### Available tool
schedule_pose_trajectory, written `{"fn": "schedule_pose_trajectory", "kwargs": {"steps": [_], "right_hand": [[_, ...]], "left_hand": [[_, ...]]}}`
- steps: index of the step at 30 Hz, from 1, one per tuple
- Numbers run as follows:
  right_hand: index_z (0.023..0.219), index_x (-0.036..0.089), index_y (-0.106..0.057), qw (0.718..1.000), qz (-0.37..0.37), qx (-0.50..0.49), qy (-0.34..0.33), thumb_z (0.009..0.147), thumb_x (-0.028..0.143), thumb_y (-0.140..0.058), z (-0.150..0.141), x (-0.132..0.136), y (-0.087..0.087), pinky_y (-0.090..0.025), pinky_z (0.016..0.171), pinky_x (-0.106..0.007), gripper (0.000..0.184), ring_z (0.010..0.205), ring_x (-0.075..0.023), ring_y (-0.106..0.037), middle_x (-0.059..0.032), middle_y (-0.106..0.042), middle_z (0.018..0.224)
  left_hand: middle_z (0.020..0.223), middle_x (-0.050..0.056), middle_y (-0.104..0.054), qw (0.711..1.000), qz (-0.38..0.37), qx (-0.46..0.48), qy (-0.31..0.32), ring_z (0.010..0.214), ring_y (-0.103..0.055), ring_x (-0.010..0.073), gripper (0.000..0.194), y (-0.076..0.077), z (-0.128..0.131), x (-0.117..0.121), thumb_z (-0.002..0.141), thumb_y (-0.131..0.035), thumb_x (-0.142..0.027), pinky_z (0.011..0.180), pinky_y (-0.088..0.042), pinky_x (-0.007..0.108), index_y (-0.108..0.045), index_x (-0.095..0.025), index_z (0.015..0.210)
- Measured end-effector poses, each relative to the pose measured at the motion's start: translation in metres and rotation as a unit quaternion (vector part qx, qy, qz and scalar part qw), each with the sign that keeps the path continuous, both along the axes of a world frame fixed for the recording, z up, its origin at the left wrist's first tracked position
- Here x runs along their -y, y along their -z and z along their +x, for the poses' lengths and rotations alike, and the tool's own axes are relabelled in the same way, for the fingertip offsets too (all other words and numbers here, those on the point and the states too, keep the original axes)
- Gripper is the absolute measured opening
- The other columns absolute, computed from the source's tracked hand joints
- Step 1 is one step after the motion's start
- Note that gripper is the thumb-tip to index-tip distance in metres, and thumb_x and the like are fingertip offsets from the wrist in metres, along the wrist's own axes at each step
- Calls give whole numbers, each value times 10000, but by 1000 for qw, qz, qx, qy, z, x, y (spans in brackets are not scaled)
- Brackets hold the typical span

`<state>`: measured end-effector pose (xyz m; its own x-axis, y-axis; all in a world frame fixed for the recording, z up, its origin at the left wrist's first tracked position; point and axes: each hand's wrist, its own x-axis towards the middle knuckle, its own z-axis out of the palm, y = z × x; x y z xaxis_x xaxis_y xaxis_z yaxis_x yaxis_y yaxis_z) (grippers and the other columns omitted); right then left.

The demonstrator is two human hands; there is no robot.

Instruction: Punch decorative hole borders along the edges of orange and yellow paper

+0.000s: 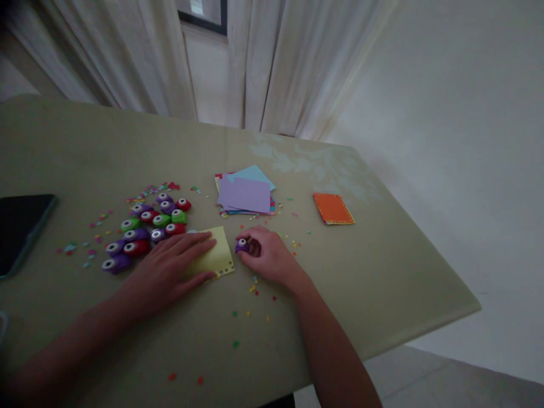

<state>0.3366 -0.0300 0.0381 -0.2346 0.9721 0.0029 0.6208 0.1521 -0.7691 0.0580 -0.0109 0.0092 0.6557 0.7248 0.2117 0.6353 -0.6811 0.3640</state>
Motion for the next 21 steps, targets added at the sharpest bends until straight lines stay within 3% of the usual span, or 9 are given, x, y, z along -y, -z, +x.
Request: {"fn": "schedule_pose_trajectory", "kwargs": {"steps": [7, 21], "right_hand": [[1128, 178, -755, 999, -25, -42, 9, 882, 191, -787, -5, 1, -1, -495, 694, -256, 248, 751, -139, -630, -18, -715, 934], [1109, 202, -746, 999, -17, -45, -7, 874, 201, -798, -4, 2, -2, -510, 740, -271, 240, 803, -154, -643, -27, -721, 991]], "left_hand": [[1592, 104, -588, 1000, -2, -9, 0, 1391, -577, 360, 542, 0, 1, 1, 1042, -600, -547, 1164, -474, 549, -610, -260, 1503], [1606, 95, -576, 1000, -5, -11, -5, 1408, -562, 355, 536, 0, 1, 0, 1048, -579, -560, 1179, -460, 545, -603, -283, 1507]]}}
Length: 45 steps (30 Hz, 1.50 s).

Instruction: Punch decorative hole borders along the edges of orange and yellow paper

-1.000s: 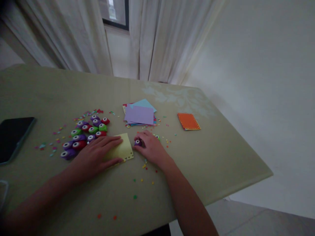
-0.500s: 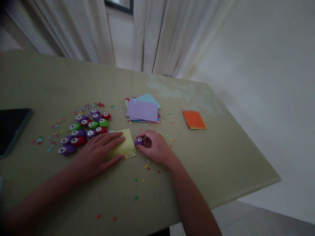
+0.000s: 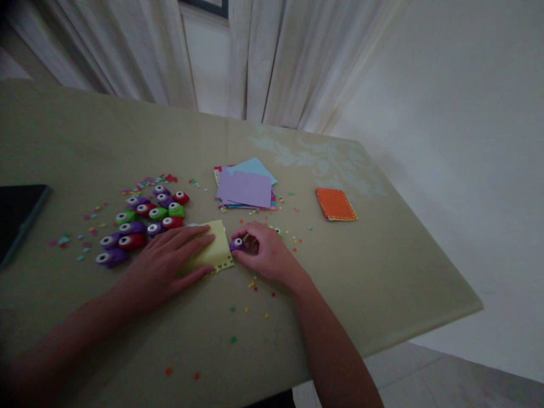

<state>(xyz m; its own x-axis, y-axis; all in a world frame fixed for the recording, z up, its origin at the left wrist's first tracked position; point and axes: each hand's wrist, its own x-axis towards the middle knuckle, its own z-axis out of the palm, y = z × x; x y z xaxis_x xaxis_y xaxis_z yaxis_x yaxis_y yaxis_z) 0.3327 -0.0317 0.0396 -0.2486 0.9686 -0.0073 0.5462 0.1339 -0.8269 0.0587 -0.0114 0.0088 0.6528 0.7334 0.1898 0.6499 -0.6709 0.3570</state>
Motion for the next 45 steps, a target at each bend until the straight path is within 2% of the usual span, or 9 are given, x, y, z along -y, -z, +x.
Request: {"fn": "schedule_pose_trajectory", "kwargs": {"steps": [17, 24, 32, 45], "right_hand": [[1096, 207, -753, 1000, -4, -4, -28, 867, 190, -804, 2, 1, -2, -519, 768, -271, 235, 827, -153, -663, -30, -735, 1023], [1055, 215, -772, 999, -23, -6, -30, 898, 228, -825, 0, 1, -5, -526, 773, -268, 166, 817, -151, -679, -15, -752, 978], [1141, 226, -796, 998, -24, -27, -47, 965, 282, -778, 1, 0, -8, -554, 839, -291, 186, 914, -171, -719, -44, -782, 1092], [1138, 210, -810, 995, -44, -61, -62, 981, 329, -779, 2, -1, -7, -564, 858, -295, 199, 932, -181, -730, -57, -788, 1079]], "left_hand": [[1630, 102, -553, 1000, -6, 6, -5, 1431, -548, 364, 576, 0, 1, 1, 1048, -568, -573, 1201, -447, 559, -582, -275, 1542], [1654, 106, -528, 1000, -7, -9, -10, 1467, -516, 372, 634, -1, 2, 3, 1048, -548, -598, 1210, -427, 562, -538, -259, 1583], [1668, 114, -511, 1000, 1, -22, -7, 1477, -499, 368, 644, -2, 2, 3, 1059, -525, -590, 1204, -424, 555, -521, -232, 1594], [1675, 110, -503, 999, 13, -42, -9, 1476, -493, 361, 646, -2, 3, 3, 1066, -515, -586, 1207, -421, 544, -530, -214, 1594]]}}
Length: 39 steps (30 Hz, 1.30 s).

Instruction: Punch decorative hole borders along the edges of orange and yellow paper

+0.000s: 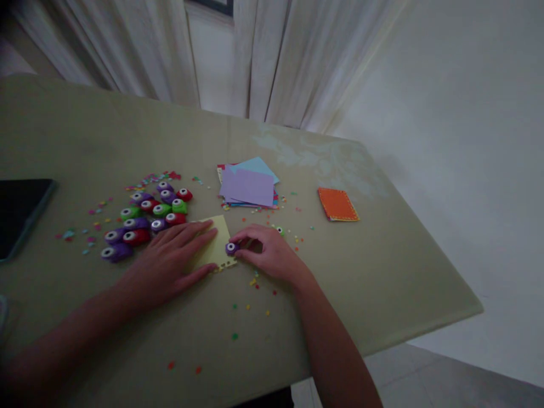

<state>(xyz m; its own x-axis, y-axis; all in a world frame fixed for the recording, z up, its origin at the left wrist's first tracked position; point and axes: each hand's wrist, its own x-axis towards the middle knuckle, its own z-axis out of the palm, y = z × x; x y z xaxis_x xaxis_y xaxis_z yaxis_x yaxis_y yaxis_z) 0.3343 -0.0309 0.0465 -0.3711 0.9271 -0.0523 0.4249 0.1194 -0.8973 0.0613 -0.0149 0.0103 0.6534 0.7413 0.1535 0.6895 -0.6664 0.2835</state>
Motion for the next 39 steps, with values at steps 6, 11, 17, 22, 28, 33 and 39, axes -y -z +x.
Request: {"fn": "schedule_pose_trajectory", "kwargs": {"steps": [6, 11, 17, 22, 28, 33, 39], "right_hand": [[1132, 213, -810, 1000, -2, -1, 8, 969, 318, -789, -1, 1, -2, -567, 849, -299, 195, 931, -185, -734, -57, -790, 1084], [1129, 217, -813, 1000, -1, 7, 10, 973, 332, -784, -2, 1, -2, -568, 866, -313, 196, 960, -196, -737, -60, -792, 1099], [1129, 210, -809, 999, -6, 10, 34, 959, 373, -797, -2, 1, -2, -556, 843, -307, 235, 944, -195, -728, -58, -787, 1100], [1116, 200, -805, 996, -17, 29, 87, 955, 439, -776, -1, 0, 6, -505, 737, -300, 289, 829, -182, -675, -49, -782, 997], [1123, 186, -794, 995, -53, 18, 80, 919, 475, -789, -3, -8, 9, -488, 721, -309, 354, 791, -182, -655, -46, -757, 914], [1043, 191, -801, 995, -93, 19, 38, 885, 474, -824, -4, -15, 0, -518, 780, -321, 325, 833, -190, -681, -51, -775, 915], [1016, 178, -798, 991, -130, 34, 22, 852, 476, -852, -5, -20, -9, -501, 713, -295, 344, 813, -180, -688, -60, -793, 926]], "left_hand": [[1667, 113, -512, 1000, -5, 3, 0, 1478, -494, 362, 649, 0, 0, 0, 1062, -522, -584, 1201, -430, 549, -530, -214, 1594], [1669, 110, -511, 1000, -5, 13, -1, 1491, -485, 356, 647, 1, 0, 1, 1060, -527, -584, 1222, -410, 538, -528, -217, 1593], [1665, 114, -515, 1000, -7, 14, 1, 1482, -491, 357, 642, 1, 0, 0, 1059, -532, -575, 1218, -416, 542, -528, -218, 1592], [1663, 114, -518, 1000, -8, 13, -1, 1474, -498, 363, 643, -1, 1, 0, 1051, -547, -574, 1218, -421, 548, -531, -222, 1589], [1669, 115, -511, 1000, -5, 15, 1, 1475, -496, 359, 655, 0, 2, -1, 1037, -584, -577, 1225, -416, 541, -550, -207, 1577], [1668, 115, -515, 1000, -9, 15, -2, 1472, -501, 353, 653, 1, 3, -2, 1034, -594, -560, 1240, -401, 522, -558, -196, 1574], [1666, 125, -513, 999, -22, 26, -6, 1484, -493, 350, 653, 0, 4, -3, 1021, -620, -552, 1247, -384, 524, -557, -208, 1573]]}}
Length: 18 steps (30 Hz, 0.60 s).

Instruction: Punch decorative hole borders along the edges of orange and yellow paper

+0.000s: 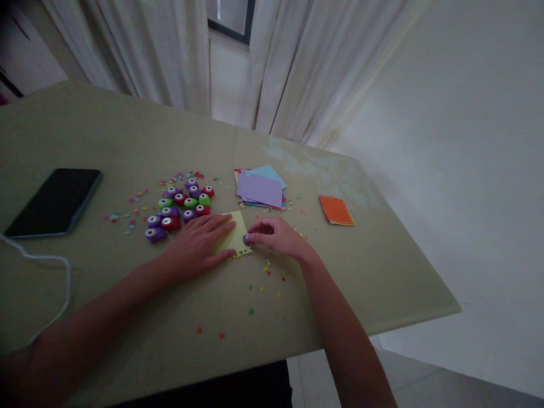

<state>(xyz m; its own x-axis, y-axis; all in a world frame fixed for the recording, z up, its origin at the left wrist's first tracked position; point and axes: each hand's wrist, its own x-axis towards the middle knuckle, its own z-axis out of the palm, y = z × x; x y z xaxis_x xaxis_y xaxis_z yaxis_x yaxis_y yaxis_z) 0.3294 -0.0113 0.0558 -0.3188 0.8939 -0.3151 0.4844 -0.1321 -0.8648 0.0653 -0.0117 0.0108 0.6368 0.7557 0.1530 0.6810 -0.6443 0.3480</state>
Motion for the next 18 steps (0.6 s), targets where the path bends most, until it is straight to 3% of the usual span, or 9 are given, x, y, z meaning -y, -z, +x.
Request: {"fn": "schedule_pose_trajectory", "kwargs": {"steps": [13, 18], "right_hand": [[1033, 168, -775, 999, -1, 31, -14, 886, 461, -805, -1, -5, -9, -480, 667, -262, 330, 822, -167, -679, -64, -791, 973], [978, 162, -772, 997, -9, 66, -39, 864, 457, -804, -2, -12, -13, -448, 630, -249, 318, 738, -140, -617, -37, -742, 888]], "left_hand": [[1662, 133, -517, 1000, 3, 11, 4, 1476, -494, 350, 620, -1, 1, 1, 1027, -608, -545, 1233, -371, 533, -566, -213, 1550], [1664, 148, -511, 1000, 2, 3, 7, 1473, -494, 359, 638, -3, 1, 1, 1028, -610, -541, 1228, -379, 535, -569, -172, 1547]]}}
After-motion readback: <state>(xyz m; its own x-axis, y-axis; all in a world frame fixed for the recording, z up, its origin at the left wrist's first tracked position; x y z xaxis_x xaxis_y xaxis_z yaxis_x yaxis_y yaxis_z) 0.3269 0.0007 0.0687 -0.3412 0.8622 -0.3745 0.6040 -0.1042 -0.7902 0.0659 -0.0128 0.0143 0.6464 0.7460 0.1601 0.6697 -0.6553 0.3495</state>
